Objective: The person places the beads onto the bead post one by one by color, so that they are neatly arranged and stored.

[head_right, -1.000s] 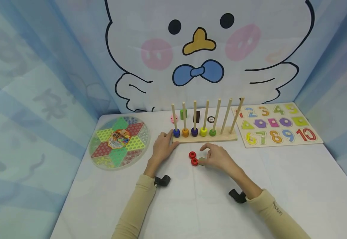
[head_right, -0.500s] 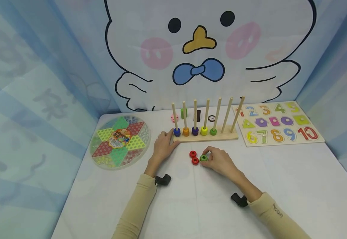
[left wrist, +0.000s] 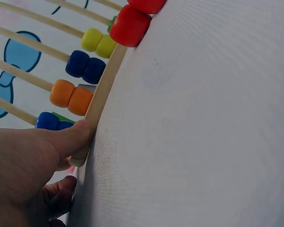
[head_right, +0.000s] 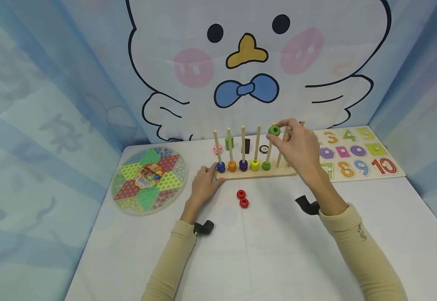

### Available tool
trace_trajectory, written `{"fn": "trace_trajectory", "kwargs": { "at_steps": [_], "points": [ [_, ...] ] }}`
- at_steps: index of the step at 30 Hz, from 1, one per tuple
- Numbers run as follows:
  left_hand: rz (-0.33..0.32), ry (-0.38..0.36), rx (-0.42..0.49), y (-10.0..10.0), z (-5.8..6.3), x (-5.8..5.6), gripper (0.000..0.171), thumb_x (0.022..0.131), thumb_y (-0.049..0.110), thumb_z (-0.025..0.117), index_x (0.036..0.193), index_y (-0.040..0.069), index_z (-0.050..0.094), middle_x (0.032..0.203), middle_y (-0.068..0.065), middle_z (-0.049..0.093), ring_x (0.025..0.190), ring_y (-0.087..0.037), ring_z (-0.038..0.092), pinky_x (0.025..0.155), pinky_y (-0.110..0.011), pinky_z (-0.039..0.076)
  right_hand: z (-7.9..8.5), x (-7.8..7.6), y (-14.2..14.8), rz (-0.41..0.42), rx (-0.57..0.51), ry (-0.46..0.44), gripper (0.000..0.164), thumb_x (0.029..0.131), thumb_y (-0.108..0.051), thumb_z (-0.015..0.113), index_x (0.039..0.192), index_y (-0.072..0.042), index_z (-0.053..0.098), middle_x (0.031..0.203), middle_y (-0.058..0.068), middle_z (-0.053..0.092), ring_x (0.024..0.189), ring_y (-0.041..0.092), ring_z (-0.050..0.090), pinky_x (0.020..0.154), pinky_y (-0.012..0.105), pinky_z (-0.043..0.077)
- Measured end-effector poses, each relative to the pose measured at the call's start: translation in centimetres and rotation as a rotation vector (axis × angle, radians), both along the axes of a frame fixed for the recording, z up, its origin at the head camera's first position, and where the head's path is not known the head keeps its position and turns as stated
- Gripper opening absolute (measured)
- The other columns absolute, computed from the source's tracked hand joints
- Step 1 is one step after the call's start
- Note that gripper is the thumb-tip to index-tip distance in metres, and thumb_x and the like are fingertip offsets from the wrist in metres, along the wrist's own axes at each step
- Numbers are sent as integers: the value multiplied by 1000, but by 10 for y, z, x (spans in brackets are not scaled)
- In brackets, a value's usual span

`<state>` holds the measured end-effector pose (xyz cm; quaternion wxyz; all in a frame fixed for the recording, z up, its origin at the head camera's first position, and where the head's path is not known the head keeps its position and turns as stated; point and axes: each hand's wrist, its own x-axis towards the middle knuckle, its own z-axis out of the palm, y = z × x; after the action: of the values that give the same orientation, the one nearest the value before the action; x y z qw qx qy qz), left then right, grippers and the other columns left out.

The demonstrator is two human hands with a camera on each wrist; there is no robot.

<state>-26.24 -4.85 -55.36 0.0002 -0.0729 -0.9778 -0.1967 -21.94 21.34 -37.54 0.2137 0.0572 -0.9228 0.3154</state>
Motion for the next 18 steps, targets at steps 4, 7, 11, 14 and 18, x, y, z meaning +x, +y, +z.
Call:
{"fn": "trace_trajectory", "kwargs": {
  "at_steps": [4,7,11,14,18],
  "points": [
    [3,5,1,-1,-2,0,69,89,54,58,146,20,40,106,-5,50,88,-17,47,71,-30,40,12,-17,1,-36,24,17,44,88,-36,67,117,-4,61,54,4,50,43,21,41,39,30,24],
    [-10,2,-10,0,-2,0,69,89,54,57,146,20,39,108,-6,51,90,-17,48,72,-31,41,10,-24,2,-62,45,-17,46,88,-37,67,119,-3,61,57,6,52,43,21,42,38,30,24],
    [-21,-2,-17,2,-1,0,69,89,54,56,147,20,38,109,-6,51,91,-17,48,73,-31,41,2,-25,3,-72,49,-55,48,88,-38,67,120,-2,61,61,7,54,44,21,42,38,30,25],
    [-13,5,-20,1,-1,0,69,89,54,57,147,20,39,107,-5,50,90,-17,47,72,-31,40,-7,-21,1,-63,15,-18,48,88,-37,67,123,-4,60,59,6,52,45,20,41,39,30,25],
    [-15,11,-23,-1,1,-1,69,90,53,57,146,19,39,105,-4,50,88,-17,46,71,-30,39,-22,-3,-3,-27,-43,52,43,88,-30,69,123,-6,59,53,4,47,44,20,39,39,29,25]
  ]
}}
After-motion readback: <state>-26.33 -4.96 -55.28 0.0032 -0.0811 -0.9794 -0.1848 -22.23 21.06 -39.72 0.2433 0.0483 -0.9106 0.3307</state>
